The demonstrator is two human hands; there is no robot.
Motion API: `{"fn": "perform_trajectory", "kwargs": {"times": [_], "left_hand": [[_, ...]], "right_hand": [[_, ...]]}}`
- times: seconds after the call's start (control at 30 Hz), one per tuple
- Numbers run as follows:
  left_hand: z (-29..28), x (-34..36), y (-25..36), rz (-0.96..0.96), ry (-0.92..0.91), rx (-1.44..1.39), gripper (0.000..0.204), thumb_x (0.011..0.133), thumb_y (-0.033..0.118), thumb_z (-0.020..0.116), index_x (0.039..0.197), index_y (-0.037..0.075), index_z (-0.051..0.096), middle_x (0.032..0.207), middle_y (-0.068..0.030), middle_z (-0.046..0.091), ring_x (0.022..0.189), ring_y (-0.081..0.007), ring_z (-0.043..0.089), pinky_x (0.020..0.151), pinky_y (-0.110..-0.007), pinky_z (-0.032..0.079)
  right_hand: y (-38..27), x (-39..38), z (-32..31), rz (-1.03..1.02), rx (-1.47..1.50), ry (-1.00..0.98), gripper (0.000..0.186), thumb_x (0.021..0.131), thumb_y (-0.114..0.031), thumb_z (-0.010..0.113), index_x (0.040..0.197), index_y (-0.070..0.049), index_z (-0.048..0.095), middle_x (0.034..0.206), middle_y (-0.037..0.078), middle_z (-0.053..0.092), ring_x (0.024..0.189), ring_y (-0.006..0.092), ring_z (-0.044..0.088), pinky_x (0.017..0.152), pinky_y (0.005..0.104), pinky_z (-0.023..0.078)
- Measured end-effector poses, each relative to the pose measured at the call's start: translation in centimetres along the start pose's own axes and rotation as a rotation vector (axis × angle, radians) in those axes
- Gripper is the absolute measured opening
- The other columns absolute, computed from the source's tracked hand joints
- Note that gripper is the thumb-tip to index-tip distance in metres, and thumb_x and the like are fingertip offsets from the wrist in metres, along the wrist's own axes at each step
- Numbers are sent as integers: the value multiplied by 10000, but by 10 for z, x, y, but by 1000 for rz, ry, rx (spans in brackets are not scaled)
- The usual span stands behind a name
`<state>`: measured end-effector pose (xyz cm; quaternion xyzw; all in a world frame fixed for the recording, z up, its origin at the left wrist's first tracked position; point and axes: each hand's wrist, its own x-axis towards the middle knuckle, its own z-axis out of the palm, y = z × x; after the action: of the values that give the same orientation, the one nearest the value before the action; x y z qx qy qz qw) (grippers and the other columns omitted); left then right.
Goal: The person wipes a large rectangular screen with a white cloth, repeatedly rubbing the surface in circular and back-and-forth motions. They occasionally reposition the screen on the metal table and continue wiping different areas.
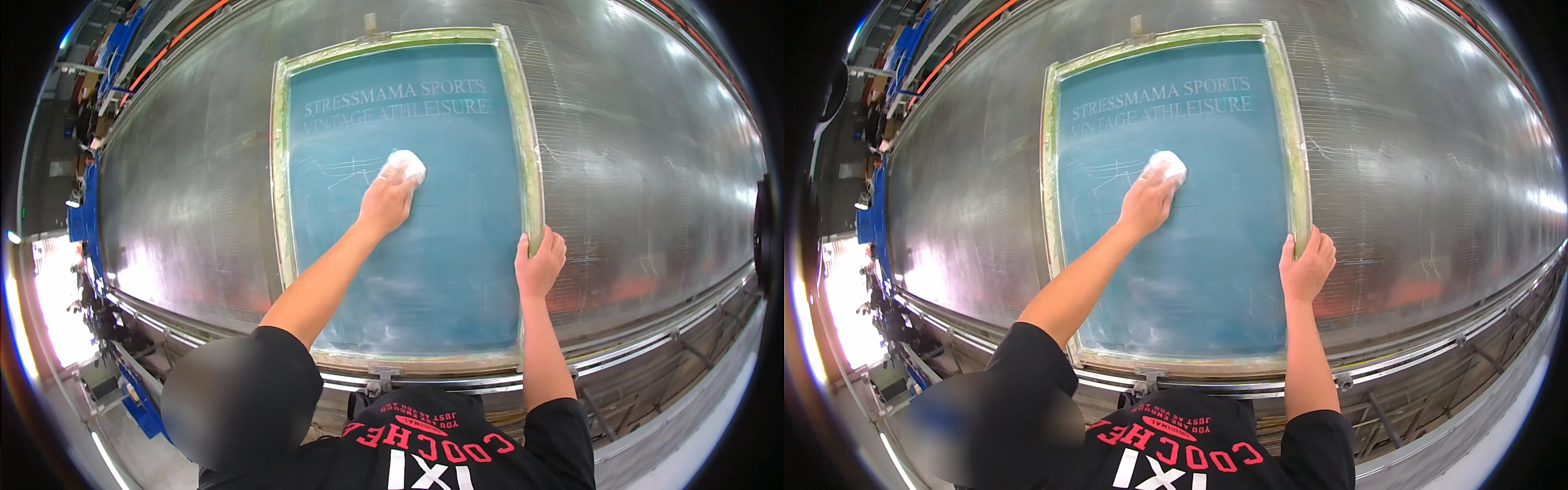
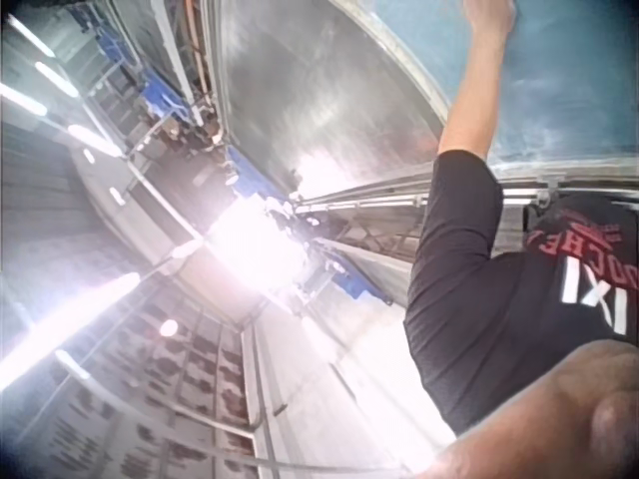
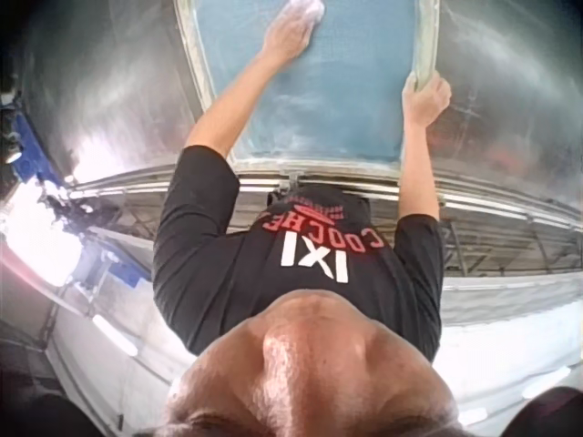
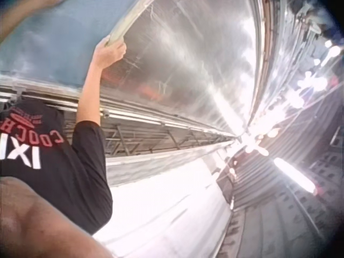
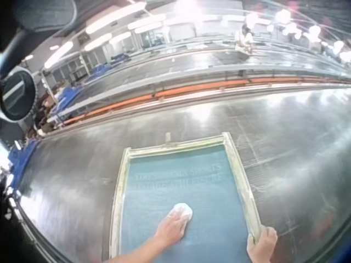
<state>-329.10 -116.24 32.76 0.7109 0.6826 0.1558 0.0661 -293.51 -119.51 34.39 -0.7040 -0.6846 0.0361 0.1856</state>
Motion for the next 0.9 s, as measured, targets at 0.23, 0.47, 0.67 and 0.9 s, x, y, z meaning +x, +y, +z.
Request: {"fn": "perform_trajectory", "kwargs": {"times": [0.23, 0.47, 0.67, 0.9], "left_hand": [[19, 31, 35, 103, -78, 62, 386, 1009, 182, 495, 1362, 116, 637, 1451, -188, 570, 1397, -372, 487, 1191, -449, 375], [40, 41, 108, 467, -115, -135, 384, 1046, 227, 484, 1373, 91, 633, 1460, -240, 545, 1373, -402, 501, 1135, -471, 429], [51, 47, 152, 90, -107, -178, 339, 1011, 211, 544, 1306, 83, 653, 1394, -232, 586, 1387, -400, 480, 1146, -469, 423], [3, -76, 127, 769, -650, -464, 355, 897, 136, 618, 1244, 83, 673, 1396, -158, 584, 1325, -320, 546, 1066, -465, 485]], "right_hand": [[0, -1, 0, 46, 46, 9, 473, 900, -314, 700, 1269, -37, 600, 1162, 129, 582, 1108, 330, 560, 940, 471, 451], [5, -1, -4, 58, 122, 49, 455, 914, -354, 664, 1233, -32, 625, 1139, 129, 586, 1094, 327, 563, 930, 467, 452], [7, -1, -2, 55, 204, 71, 443, 913, -363, 659, 1191, -18, 658, 1119, 120, 599, 1078, 321, 571, 925, 464, 454], [11, -4, 2, 67, 273, 148, 439, 916, -375, 654, 1173, -20, 669, 1076, 112, 606, 1058, 314, 579, 918, 459, 457]]}}
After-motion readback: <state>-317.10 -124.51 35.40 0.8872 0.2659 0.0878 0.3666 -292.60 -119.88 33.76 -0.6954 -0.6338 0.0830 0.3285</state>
